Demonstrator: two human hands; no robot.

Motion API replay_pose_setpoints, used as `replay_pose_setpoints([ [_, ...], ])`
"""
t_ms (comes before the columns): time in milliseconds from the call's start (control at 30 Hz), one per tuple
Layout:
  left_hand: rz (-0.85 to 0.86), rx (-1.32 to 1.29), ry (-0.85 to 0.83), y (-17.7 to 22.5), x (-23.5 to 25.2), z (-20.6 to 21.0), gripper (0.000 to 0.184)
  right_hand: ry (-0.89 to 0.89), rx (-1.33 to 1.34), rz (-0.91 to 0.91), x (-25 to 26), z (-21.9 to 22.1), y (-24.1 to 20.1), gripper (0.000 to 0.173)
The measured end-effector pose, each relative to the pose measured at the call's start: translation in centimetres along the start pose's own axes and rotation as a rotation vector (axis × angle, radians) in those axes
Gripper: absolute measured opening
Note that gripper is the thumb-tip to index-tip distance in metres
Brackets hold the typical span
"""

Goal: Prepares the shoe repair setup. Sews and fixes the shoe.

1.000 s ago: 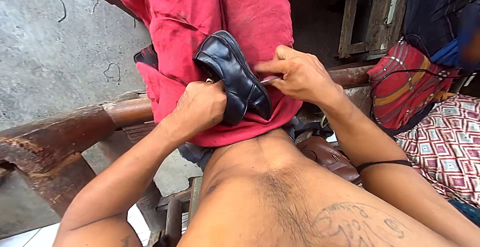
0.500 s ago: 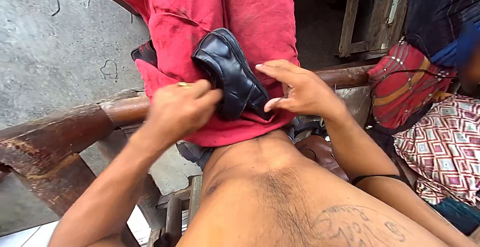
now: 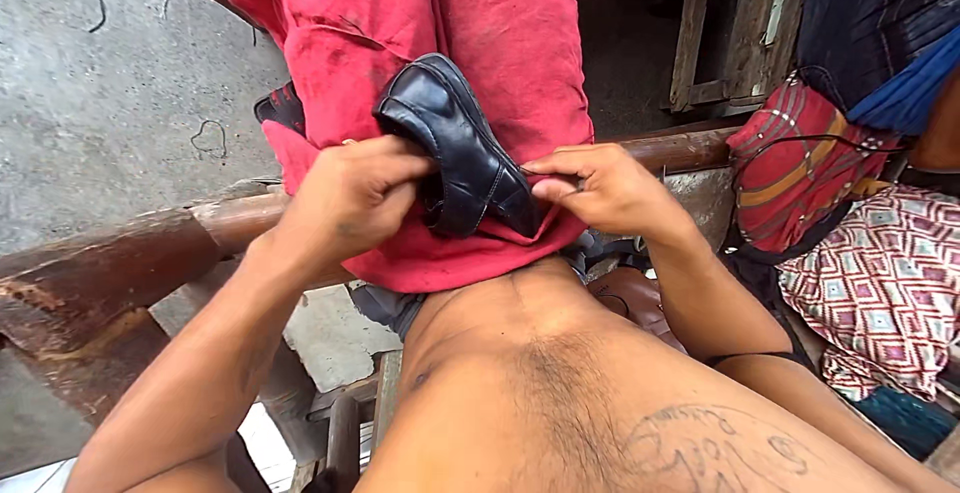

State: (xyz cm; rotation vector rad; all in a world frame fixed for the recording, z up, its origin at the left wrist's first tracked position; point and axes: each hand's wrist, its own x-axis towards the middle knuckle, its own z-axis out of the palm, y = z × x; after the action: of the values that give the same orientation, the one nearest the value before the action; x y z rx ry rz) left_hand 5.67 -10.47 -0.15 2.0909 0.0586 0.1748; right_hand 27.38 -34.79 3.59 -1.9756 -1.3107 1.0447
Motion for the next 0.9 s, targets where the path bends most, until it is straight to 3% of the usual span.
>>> replay_pose_setpoints([
  [33, 0.044, 0.134, -0.038, -0.2, -0.1, 0.7, 0.026, 0.035, 0.212, -0.002, 0.1, -0.3, 0.3, 0.022],
  [133, 0.157, 0.298, -0.094, -0.5, -0.5, 1.4, 0.022, 0.079, 0.994, -0.014, 0.4, -0.1, 0.9, 0.026],
  [167, 0.183, 0.321, -0.094, -0.5, -0.5, 1.4, 0.021, 0.125, 1.094, -0.022, 0.4, 0.2, 0.6, 0.026],
  [200, 0.206, 0.352, -0.088, -0.5, -0.5, 1.4, 0.02, 0.2, 0.997, -0.03, 0.5, 0.6, 0.2, 0.024],
  [267, 0.24, 0.419, -0.077, -0.1, -0.8, 1.2, 0.021, 0.325, 0.404, -0.015, 0.6, 1.4, -0.7, 0.014],
  [300, 0.251, 0.451, -0.07, 0.1, -1.0, 0.9, 0.022, 0.323, 0.146, 0.018, 0.7, 1.8, -1.0, 0.022],
  [367, 0.237, 0.491, -0.075, 0.7, -1.3, 0.5, 0.025, 0.284, -0.111, 0.089, 1.0, 2.7, -1.3, 0.041],
  [500, 0.161, 0.527, -0.083, 1.9, -2.9, -0.1, 0.024, 0.23, -0.182, 0.167, 1.8, 3.1, -1.8, 0.046],
  [733, 0.068, 0.488, -0.133, 1.9, -6.4, -2.1, 0.028, 0.183, -0.154, 0.168, 2.2, 3.3, -1.1, 0.04],
  [800, 0.047, 0.387, -0.103, 1.9, -5.6, -2.4, 0.028, 0.177, -0.124, 0.142, 2.3, 3.0, -0.8, 0.039],
  [900, -0.136, 0.036, -0.069, 2.2, -2.0, -2.3, 0.033, 0.16, -0.082, 0.108, 2.6, 2.7, -0.5, 0.04],
])
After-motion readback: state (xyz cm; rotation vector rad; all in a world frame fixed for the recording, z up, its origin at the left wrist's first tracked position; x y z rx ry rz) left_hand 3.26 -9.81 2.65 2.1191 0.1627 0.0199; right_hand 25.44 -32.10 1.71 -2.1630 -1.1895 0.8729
